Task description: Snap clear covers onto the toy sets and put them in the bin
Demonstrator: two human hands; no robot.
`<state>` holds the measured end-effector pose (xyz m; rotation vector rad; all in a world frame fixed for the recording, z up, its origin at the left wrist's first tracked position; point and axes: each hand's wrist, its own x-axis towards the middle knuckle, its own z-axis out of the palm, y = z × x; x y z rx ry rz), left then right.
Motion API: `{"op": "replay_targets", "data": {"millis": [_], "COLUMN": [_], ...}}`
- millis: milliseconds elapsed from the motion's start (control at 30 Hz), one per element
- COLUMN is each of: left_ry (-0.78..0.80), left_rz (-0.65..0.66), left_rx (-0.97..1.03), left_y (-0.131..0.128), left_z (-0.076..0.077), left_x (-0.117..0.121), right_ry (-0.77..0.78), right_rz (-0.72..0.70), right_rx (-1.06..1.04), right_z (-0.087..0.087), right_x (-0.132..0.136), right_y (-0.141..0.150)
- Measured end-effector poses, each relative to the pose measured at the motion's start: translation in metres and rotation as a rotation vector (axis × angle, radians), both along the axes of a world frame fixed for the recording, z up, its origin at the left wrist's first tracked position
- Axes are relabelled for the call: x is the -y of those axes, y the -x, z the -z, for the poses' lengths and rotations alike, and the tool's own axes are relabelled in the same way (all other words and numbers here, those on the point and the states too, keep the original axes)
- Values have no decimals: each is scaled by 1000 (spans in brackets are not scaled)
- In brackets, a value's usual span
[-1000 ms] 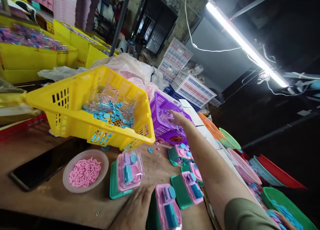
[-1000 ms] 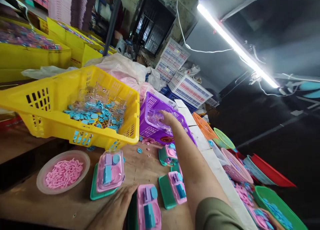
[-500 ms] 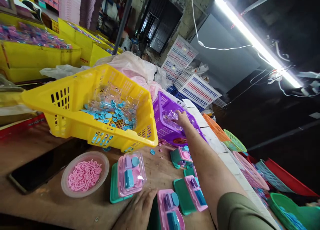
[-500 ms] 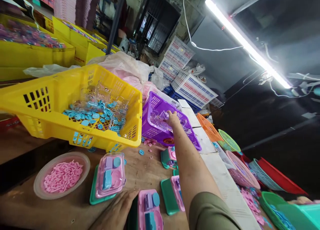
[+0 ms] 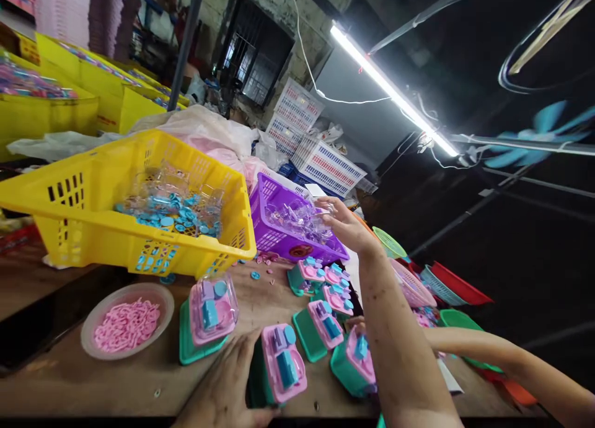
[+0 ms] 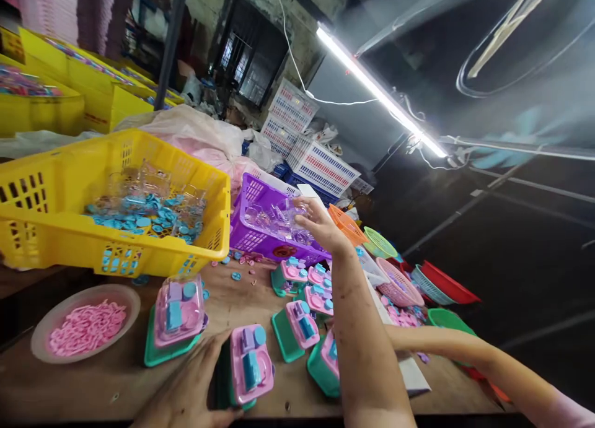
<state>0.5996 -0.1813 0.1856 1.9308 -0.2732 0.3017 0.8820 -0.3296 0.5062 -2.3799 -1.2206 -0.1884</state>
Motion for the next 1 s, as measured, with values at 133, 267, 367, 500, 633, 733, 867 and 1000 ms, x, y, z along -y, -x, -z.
{"op": "replay_targets", "data": {"millis": [133,267,367,500,633,733,867,1000], "left_ry": [-12,-33,-42,-63,-96,-90,-98,-101], "left_rz": [-14,-9,19,46,25,20,14,8], "left_rx": [-26,40,56,50,35,70,129,145], "left_y": [13,14,10,8,10,9,9,9], "left_z": [-30,-34,-27,-31,-37,-36,-32,-30], "left_x": [-8,-13,-14,-14,-13,-13,-13,-13], "right_ry": [56,318,420,319,176,59,114,186], "right_rz": [-258,-279,-284,-283,-247,-257,-303,-286], "right_rx": [-217,-154,-154,-126,-83,-105,-68,-39], "right_z": [6,44,76,101,109,120,138,144], "right_x": [8,19,23,29,33,36,42,47], "right_y": [68,148,188,201,199,203,209,207]}}
